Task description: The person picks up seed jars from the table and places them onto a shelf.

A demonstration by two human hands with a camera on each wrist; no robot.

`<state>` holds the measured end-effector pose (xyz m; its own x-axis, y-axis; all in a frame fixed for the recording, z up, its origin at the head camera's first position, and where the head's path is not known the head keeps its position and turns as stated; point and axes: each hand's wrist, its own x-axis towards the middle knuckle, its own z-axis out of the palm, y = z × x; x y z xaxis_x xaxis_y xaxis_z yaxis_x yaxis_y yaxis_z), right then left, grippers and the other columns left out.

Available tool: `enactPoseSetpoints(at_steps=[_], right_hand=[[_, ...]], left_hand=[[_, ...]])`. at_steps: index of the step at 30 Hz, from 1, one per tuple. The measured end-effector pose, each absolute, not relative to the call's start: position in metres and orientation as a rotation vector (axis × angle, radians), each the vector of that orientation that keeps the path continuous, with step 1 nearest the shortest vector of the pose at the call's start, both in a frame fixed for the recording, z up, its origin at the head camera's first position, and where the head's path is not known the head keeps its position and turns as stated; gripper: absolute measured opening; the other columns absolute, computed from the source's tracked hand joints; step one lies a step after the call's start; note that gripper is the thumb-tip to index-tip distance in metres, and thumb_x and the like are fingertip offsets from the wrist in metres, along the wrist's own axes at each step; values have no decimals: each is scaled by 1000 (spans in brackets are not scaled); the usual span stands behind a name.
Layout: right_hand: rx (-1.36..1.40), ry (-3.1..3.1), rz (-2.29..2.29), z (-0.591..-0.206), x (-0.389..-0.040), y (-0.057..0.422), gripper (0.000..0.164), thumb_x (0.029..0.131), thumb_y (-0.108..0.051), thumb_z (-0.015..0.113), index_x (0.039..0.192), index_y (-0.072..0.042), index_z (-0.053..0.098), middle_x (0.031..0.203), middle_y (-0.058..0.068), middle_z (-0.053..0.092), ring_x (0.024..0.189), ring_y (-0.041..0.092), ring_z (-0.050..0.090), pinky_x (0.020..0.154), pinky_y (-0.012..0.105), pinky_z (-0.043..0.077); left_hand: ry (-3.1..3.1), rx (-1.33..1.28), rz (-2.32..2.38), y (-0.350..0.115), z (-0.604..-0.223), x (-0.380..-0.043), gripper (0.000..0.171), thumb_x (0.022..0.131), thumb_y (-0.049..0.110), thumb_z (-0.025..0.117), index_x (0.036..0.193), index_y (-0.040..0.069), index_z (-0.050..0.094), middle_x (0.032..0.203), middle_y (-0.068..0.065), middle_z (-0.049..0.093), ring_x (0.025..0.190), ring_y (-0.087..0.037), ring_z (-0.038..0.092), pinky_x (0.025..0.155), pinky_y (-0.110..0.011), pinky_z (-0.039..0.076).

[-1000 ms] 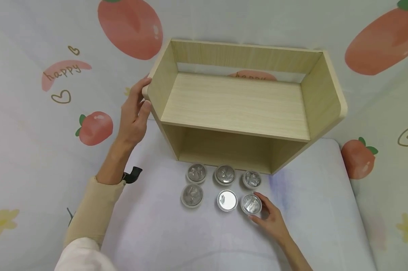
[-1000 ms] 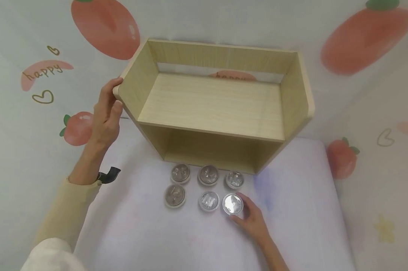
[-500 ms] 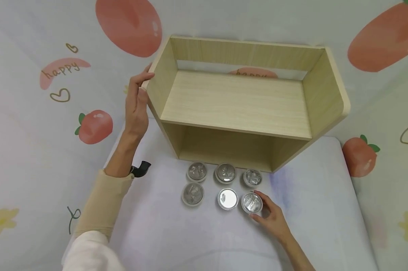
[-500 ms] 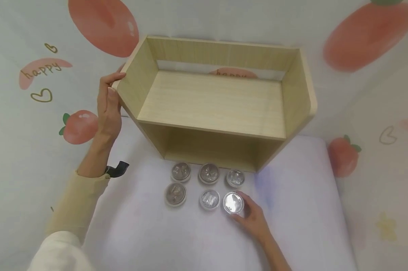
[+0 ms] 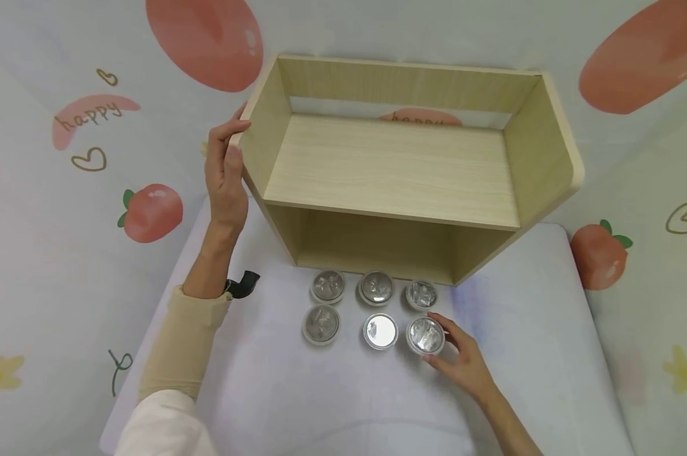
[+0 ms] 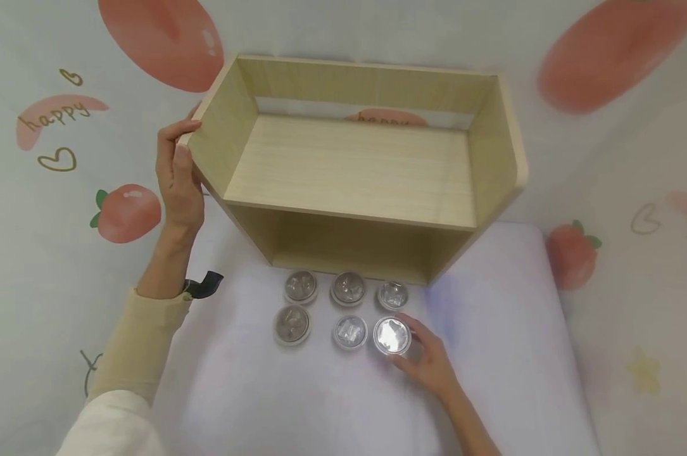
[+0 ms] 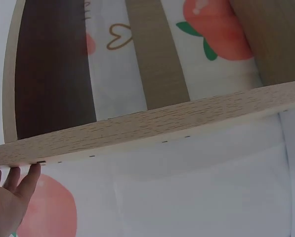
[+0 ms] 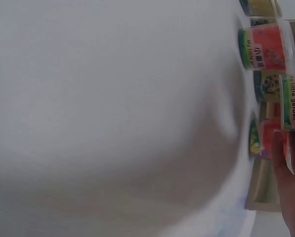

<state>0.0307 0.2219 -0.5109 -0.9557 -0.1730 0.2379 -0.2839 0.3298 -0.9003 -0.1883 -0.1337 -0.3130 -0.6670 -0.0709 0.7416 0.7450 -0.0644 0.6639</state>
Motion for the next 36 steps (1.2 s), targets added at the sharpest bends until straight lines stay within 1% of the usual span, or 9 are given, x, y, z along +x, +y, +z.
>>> enactPoseSetpoints(at_steps=[5, 10, 13, 18, 24, 26, 30, 33, 36], right_hand=[[433, -2476, 1743, -499, 26, 223, 76, 63, 17, 83, 132, 15, 51, 127, 33, 57, 118, 0, 54, 93, 16, 46], [462, -2466, 1720, -491, 20, 224, 76, 61, 18, 83, 131, 15, 51, 126, 34, 57, 119, 1, 53, 94, 15, 45], [479, -2454, 1705, -488, 16, 225, 76, 61, 19, 82, 130, 16, 51, 125, 34, 57, 120, 1, 53, 94, 15, 45], [474, -2451, 1708, -482, 9, 228, 76, 61, 20, 81, 130, 16, 51, 126, 34, 56, 119, -1, 53, 95, 15, 44], [484, -2432, 1696, -473, -4, 230, 74, 61, 22, 79, 130, 17, 51, 124, 35, 56, 117, 0, 53, 94, 15, 44], [477, -2411, 1695, -472, -9, 231, 74, 61, 23, 78, 129, 17, 51, 125, 31, 58, 116, 1, 54, 94, 14, 44], [465, -2385, 1700, -473, -19, 235, 74, 61, 24, 77, 130, 17, 51, 128, 13, 62, 114, 2, 55, 94, 13, 43], [476, -2383, 1752, -481, -28, 241, 76, 64, 24, 75, 134, 14, 49, 133, 3, 59, 119, 3, 53, 97, 14, 42], [471, -2373, 1832, -490, -37, 247, 78, 68, 26, 73, 139, 11, 45, 138, 0, 55, 125, 5, 50, 101, 15, 40]], left_hand=[[-1614, -725, -1809, -134, -315, -190, 41, 100, 31, 51, 118, -5, 57, 141, -22, 50, 140, -29, 38, 115, -43, 28], [-1614, -708, -1794, -133, -315, -189, 33, 100, 23, 45, 118, -3, 58, 139, -21, 52, 140, -28, 39, 115, -43, 29], [-1614, -714, -1798, -131, -315, -189, 33, 100, 22, 44, 118, -3, 57, 141, -22, 50, 139, -28, 40, 114, -42, 30], [-1631, -723, -1784, -129, -316, -189, 43, 102, 35, 47, 120, -3, 53, 145, -20, 47, 139, -27, 39, 113, -40, 31], [-1638, -710, -1791, -131, -317, -189, 55, 99, 48, 53, 120, -2, 53, 146, -19, 46, 139, -26, 39, 113, -40, 30], [-1633, -708, -1806, -131, -317, -189, 54, 98, 49, 55, 120, -1, 54, 146, -20, 46, 140, -26, 39, 113, -40, 30], [-1631, -702, -1816, -131, -316, -189, 41, 101, 37, 50, 119, 1, 55, 145, -21, 46, 140, -26, 39, 114, -41, 30], [-1636, -698, -1802, -130, -316, -188, 36, 100, 29, 45, 119, 0, 55, 145, -21, 47, 139, -27, 40, 114, -40, 29], [-1624, -703, -1808, -129, -317, -189, 40, 101, 34, 48, 119, 0, 55, 145, -21, 47, 139, -27, 40, 113, -40, 30]])
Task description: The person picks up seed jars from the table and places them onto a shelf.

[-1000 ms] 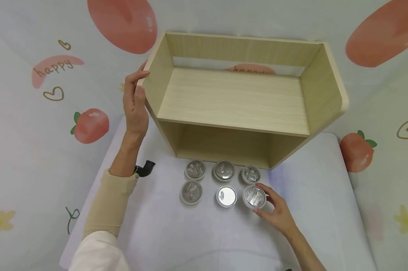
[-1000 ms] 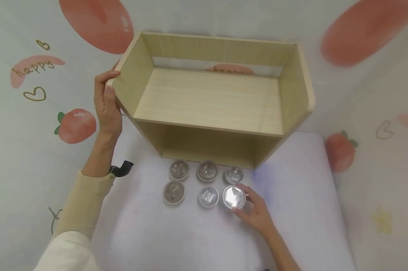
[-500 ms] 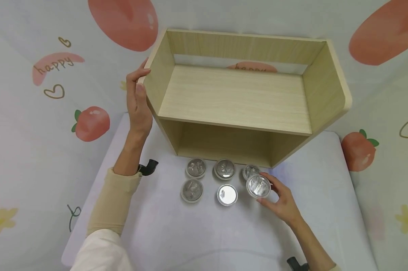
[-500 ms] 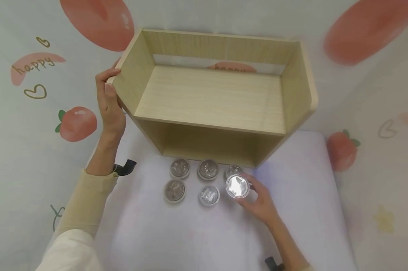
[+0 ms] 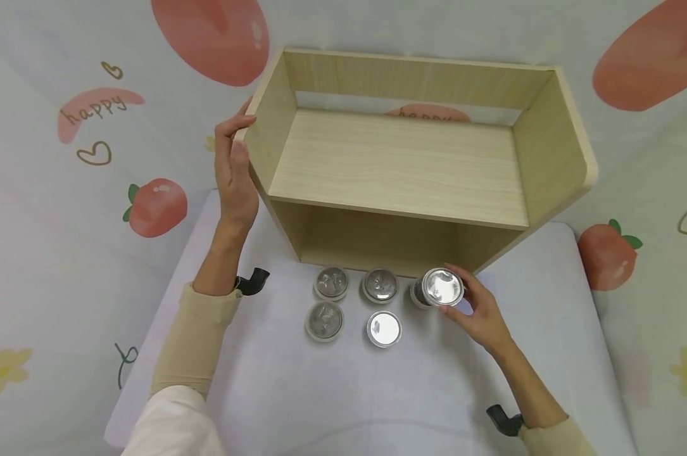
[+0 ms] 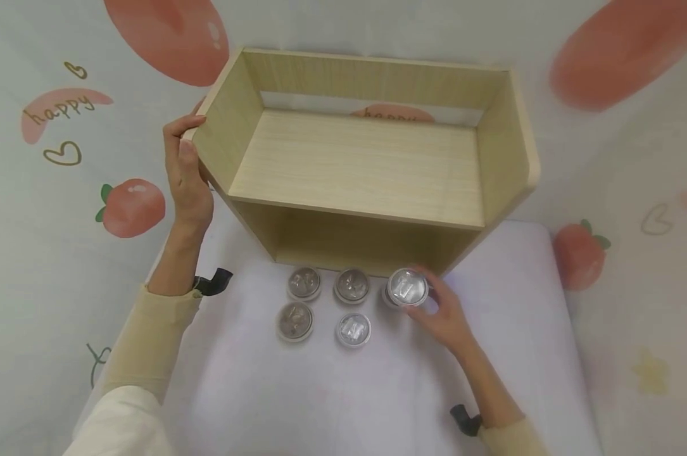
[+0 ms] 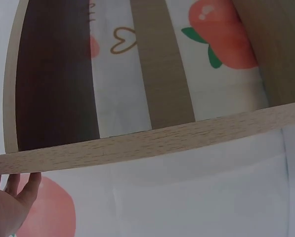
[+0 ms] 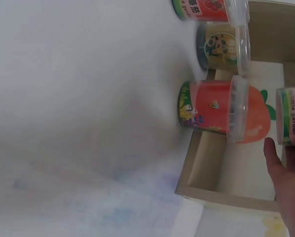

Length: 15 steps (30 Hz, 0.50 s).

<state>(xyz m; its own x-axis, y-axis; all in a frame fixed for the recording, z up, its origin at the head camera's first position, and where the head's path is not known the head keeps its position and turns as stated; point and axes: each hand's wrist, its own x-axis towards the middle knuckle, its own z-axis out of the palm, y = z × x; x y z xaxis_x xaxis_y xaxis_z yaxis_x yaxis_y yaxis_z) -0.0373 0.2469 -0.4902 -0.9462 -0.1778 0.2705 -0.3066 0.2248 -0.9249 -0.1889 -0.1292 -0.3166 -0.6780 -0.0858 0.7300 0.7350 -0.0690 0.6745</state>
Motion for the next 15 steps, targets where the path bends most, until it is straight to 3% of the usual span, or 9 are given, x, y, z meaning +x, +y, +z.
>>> enactPoseSetpoints(at_steps=[6, 15], right_hand=[[428, -2328, 1944, -500, -51, 250, 78, 74, 25, 70, 144, 8, 42, 142, 1, 51, 129, 8, 48, 104, 16, 38], [396, -2204, 2020, -504, -72, 249, 75, 76, 26, 66, 144, 10, 39, 138, -2, 53, 126, 8, 52, 101, 18, 41]], left_hand=[[-1617, -715, -1803, -129, -317, -189, 44, 101, 39, 50, 119, -1, 54, 145, -21, 46, 139, -27, 39, 114, -41, 29], [-1624, -722, -1788, -129, -318, -190, 38, 103, 29, 44, 121, -4, 51, 145, -21, 46, 139, -27, 38, 114, -40, 28]])
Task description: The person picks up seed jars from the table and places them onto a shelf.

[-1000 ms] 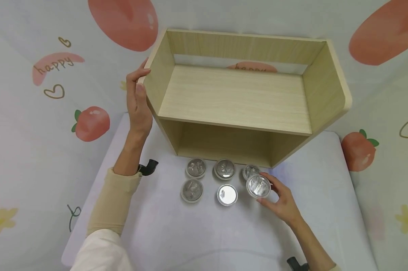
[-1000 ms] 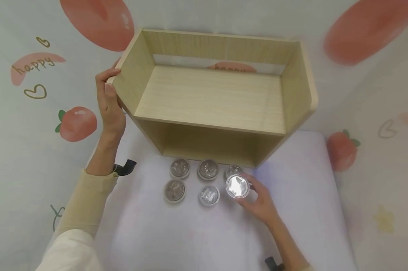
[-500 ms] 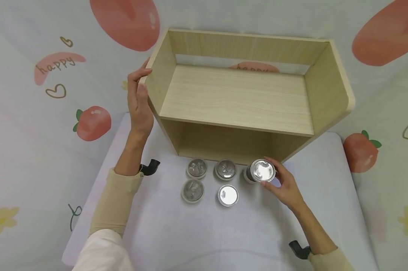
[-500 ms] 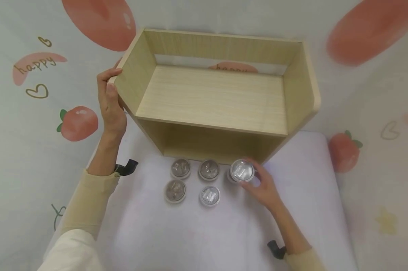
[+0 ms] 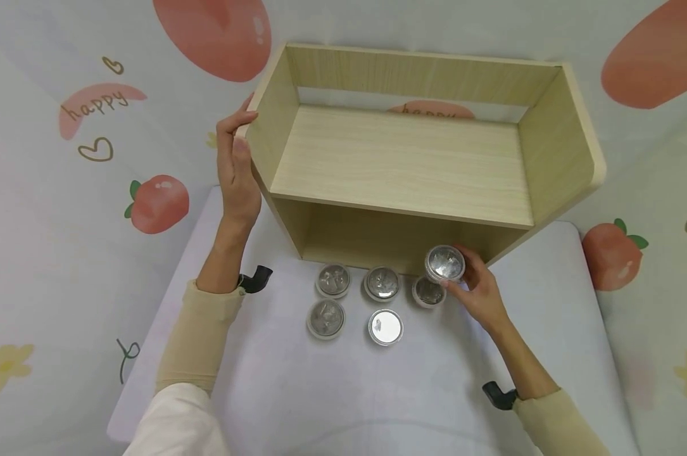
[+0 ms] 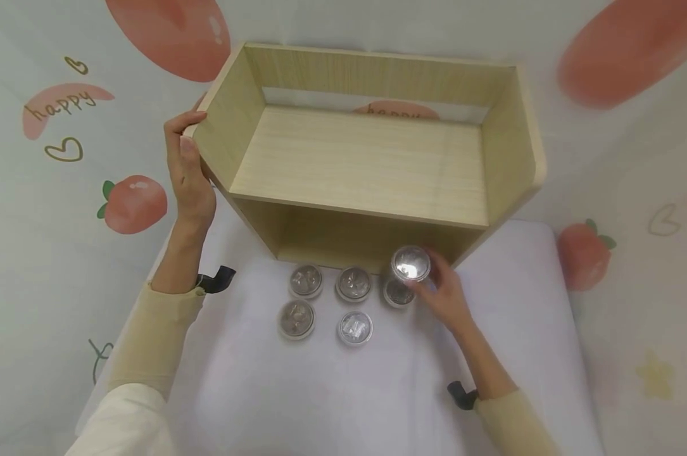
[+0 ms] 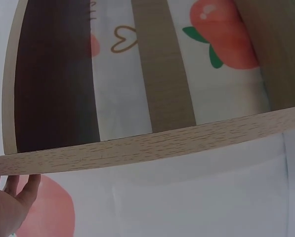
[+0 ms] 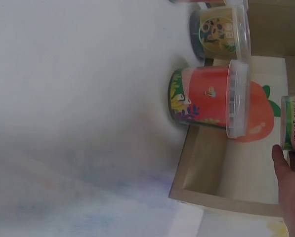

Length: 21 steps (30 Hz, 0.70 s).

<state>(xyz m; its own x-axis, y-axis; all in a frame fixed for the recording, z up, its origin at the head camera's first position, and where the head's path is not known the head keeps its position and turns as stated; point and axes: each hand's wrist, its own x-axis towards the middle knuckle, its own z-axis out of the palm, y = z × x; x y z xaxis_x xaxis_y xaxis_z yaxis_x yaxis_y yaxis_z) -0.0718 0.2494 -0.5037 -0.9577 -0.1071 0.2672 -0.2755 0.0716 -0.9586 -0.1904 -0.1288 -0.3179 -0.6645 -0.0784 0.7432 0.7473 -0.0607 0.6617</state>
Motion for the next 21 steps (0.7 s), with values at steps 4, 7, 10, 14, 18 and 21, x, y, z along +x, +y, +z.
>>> enactPoseSetpoints(at_steps=[4, 7, 10, 14, 18, 21], right_hand=[[367, -2194, 2053, -505, -80, 252, 74, 79, 22, 67, 146, 5, 40, 136, -3, 54, 124, 8, 53, 98, 18, 44], [361, -2152, 2127, -507, -86, 253, 73, 80, 21, 66, 147, 3, 41, 136, -2, 54, 125, 9, 52, 98, 19, 45], [358, -2104, 2198, -511, -90, 253, 74, 80, 22, 65, 147, 3, 41, 137, 1, 53, 126, 11, 52, 100, 20, 44], [336, -2114, 2208, -517, -94, 252, 74, 81, 20, 66, 148, 2, 40, 138, 5, 52, 126, 12, 52, 102, 21, 42], [308, -2151, 2167, -522, -98, 250, 73, 84, 17, 66, 149, 2, 38, 144, 8, 47, 130, 11, 49, 106, 21, 38], [295, -2165, 2140, -526, -102, 248, 72, 85, 16, 65, 150, 1, 38, 146, 12, 44, 130, 11, 48, 107, 20, 36]], left_hand=[[-1647, -712, -1773, -129, -317, -190, 37, 100, 25, 40, 121, -4, 50, 146, -20, 45, 139, -27, 38, 113, -39, 29], [-1665, -692, -1771, -129, -317, -189, 35, 96, 14, 33, 121, -3, 50, 146, -19, 45, 139, -26, 39, 112, -38, 29], [-1675, -682, -1754, -130, -317, -188, 37, 94, 10, 30, 120, -7, 49, 146, -21, 45, 139, -26, 39, 112, -38, 30], [-1670, -676, -1756, -129, -316, -187, 37, 94, 9, 29, 120, -8, 49, 146, -22, 45, 139, -26, 39, 112, -39, 30], [-1649, -663, -1802, -127, -316, -186, 36, 93, 7, 28, 119, -2, 52, 146, -19, 46, 139, -25, 39, 113, -38, 30], [-1649, -657, -1812, -126, -316, -186, 36, 94, 7, 28, 119, 0, 53, 146, -18, 46, 139, -25, 39, 113, -38, 30]])
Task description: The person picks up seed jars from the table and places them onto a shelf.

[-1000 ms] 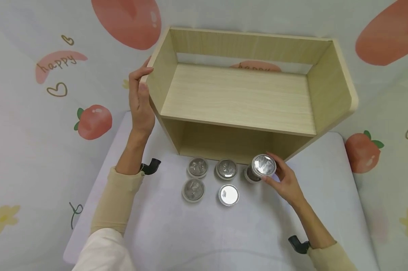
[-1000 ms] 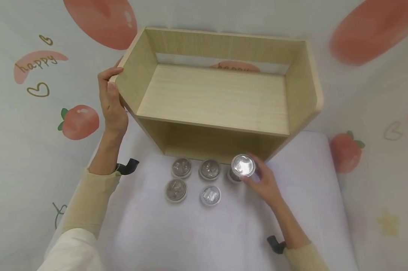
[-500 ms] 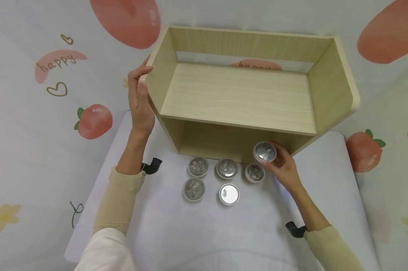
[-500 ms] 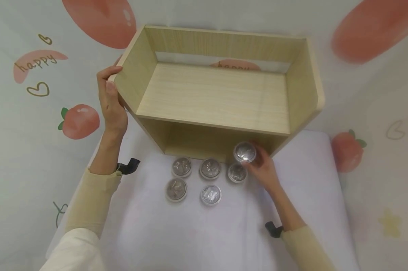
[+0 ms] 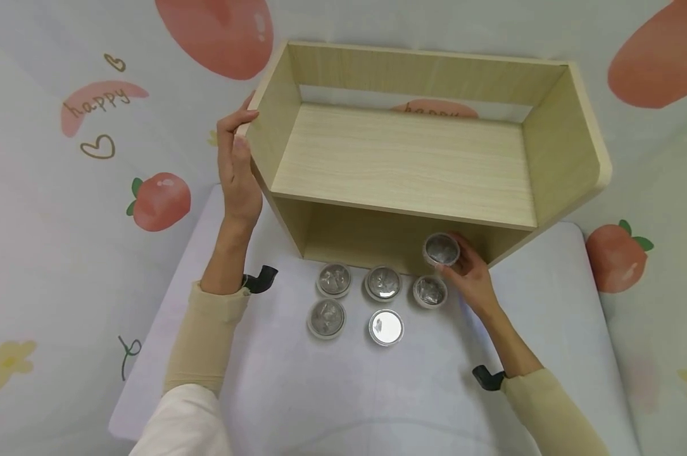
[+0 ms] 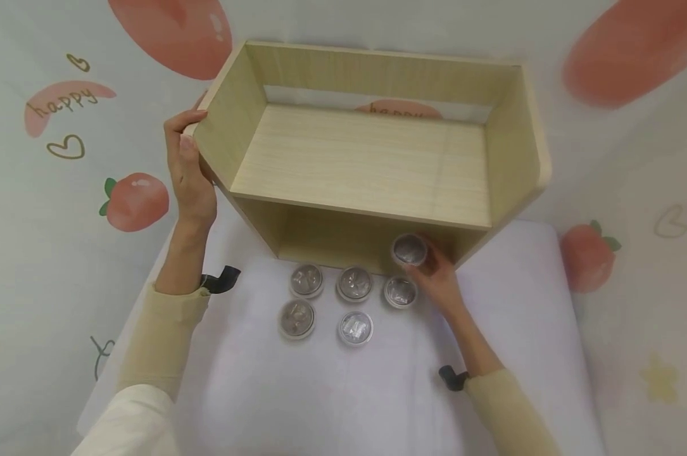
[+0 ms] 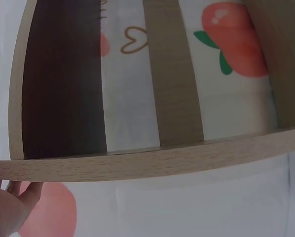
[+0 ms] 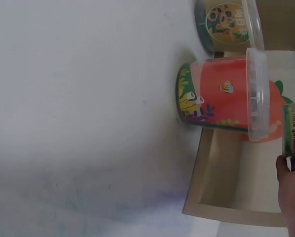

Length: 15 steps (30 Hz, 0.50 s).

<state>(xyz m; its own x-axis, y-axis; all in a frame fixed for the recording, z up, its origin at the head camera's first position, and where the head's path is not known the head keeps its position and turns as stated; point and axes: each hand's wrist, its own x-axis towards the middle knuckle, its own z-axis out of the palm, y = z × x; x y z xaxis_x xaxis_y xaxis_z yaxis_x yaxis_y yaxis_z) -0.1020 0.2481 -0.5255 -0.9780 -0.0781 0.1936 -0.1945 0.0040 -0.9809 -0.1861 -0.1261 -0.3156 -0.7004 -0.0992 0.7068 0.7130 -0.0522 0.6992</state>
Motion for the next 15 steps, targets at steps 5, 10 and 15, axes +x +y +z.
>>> enactPoseSetpoints(at_steps=[5, 10, 15], right_hand=[[310, -2160, 2174, -534, -112, 247, 72, 84, 20, 63, 150, 2, 37, 150, 20, 39, 132, 12, 46, 109, 21, 35], [249, -2238, 2080, -544, -120, 246, 72, 84, 14, 68, 149, -3, 41, 147, 14, 45, 133, 11, 46, 109, 20, 34], [165, -2254, 2060, -556, -126, 244, 72, 83, 11, 71, 148, -6, 44, 143, 5, 48, 132, 12, 46, 108, 21, 35]], left_hand=[[-1637, -650, -1823, -125, -317, -186, 36, 94, 8, 29, 120, 0, 53, 146, -19, 46, 139, -26, 39, 111, -39, 32], [-1643, -636, -1825, -125, -318, -187, 37, 93, 9, 28, 120, 3, 52, 147, -17, 45, 138, -26, 39, 109, -38, 33], [-1637, -643, -1804, -124, -320, -188, 37, 94, 10, 29, 120, 1, 52, 146, -18, 46, 137, -27, 40, 108, -38, 34]])
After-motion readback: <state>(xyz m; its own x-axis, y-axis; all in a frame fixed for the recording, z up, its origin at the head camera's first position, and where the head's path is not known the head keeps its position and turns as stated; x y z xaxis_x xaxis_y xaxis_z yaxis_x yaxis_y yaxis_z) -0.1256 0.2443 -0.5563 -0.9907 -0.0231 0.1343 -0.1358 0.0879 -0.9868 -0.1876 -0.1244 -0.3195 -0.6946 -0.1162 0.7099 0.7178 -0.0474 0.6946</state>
